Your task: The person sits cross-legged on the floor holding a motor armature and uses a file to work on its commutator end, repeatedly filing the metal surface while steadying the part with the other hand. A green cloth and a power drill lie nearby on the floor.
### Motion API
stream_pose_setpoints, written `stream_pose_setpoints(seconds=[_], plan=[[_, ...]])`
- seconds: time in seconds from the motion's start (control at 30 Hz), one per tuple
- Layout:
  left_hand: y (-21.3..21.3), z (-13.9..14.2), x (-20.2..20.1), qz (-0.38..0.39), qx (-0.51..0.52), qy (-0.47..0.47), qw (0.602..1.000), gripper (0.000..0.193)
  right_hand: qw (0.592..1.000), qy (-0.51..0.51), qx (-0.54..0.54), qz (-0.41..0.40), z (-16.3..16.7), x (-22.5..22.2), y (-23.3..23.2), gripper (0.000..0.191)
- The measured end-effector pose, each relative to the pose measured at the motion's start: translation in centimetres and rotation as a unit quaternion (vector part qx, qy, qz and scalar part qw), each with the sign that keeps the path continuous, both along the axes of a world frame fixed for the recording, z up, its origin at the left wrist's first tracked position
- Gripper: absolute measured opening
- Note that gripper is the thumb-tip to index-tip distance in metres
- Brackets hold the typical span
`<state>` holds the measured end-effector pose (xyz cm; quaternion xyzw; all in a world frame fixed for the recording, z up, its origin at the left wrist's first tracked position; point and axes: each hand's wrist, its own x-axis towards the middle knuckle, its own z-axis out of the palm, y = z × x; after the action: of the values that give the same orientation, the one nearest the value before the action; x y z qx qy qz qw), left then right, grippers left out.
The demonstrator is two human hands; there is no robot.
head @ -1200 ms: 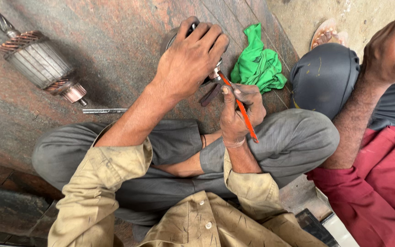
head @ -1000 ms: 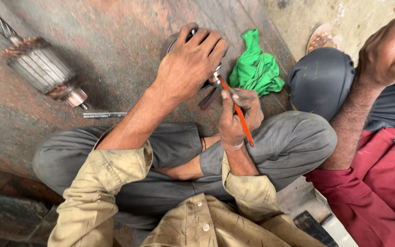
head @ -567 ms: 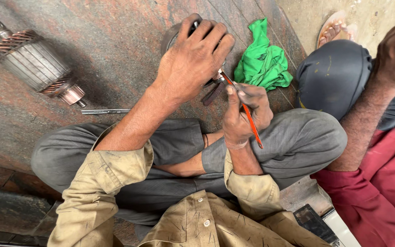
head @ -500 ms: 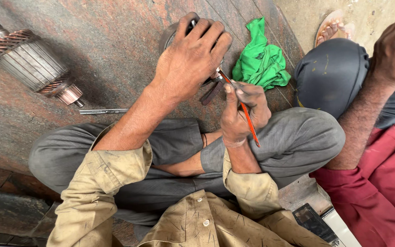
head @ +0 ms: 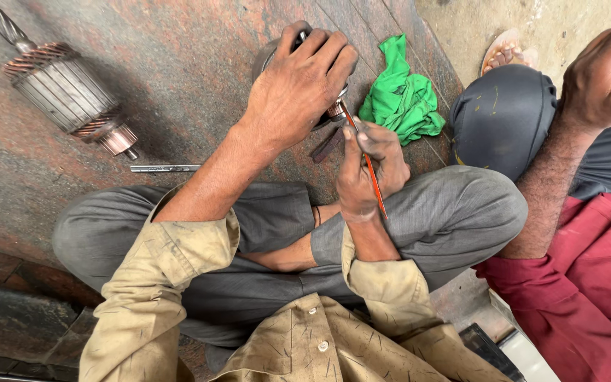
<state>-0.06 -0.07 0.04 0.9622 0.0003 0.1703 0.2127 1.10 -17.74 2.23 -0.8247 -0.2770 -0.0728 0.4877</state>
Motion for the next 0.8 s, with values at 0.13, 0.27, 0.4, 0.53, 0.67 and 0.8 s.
stream_pose_setpoints(seconds=[0.13, 0.27, 0.4, 0.53, 0.67, 0.8], plan=[[0.3, 0.4, 0.0, -0.022, -0.023, 0.009, 0.999, 0.046, 0.999, -0.025, -0.015, 0.015, 0.9, 0.3, -0.6, 0.025], [1.2, 1.3, -0.3, -0.055, -0.077, 0.017, 0.995, 0.063, 1.0, 0.01, -0.006, 0.012, 0.9, 0.2, -0.6, 0.024], [1.9, 2.0, -0.4, -0.086, -0.123, 0.033, 0.988, 0.065, 0.999, 0.028, 0.018, 0.018, 0.7, 0.1, -0.5, 0.024], [2.2, 1.9, -0.7, -0.076, -0.175, 0.038, 0.981, 0.05, 0.997, 0.065, 0.037, 0.025, 0.9, 0.2, -0.9, 0.024], [1.9, 1.5, -0.6, -0.075, -0.138, 0.014, 0.987, 0.051, 0.984, 0.15, 0.097, -0.025, 1.3, 0.4, -1.5, 0.025], [1.2, 1.3, -0.1, -0.061, -0.061, -0.03, 0.996, 0.042, 0.984, 0.16, 0.08, -0.009, 1.2, 0.4, -1.8, 0.028]])
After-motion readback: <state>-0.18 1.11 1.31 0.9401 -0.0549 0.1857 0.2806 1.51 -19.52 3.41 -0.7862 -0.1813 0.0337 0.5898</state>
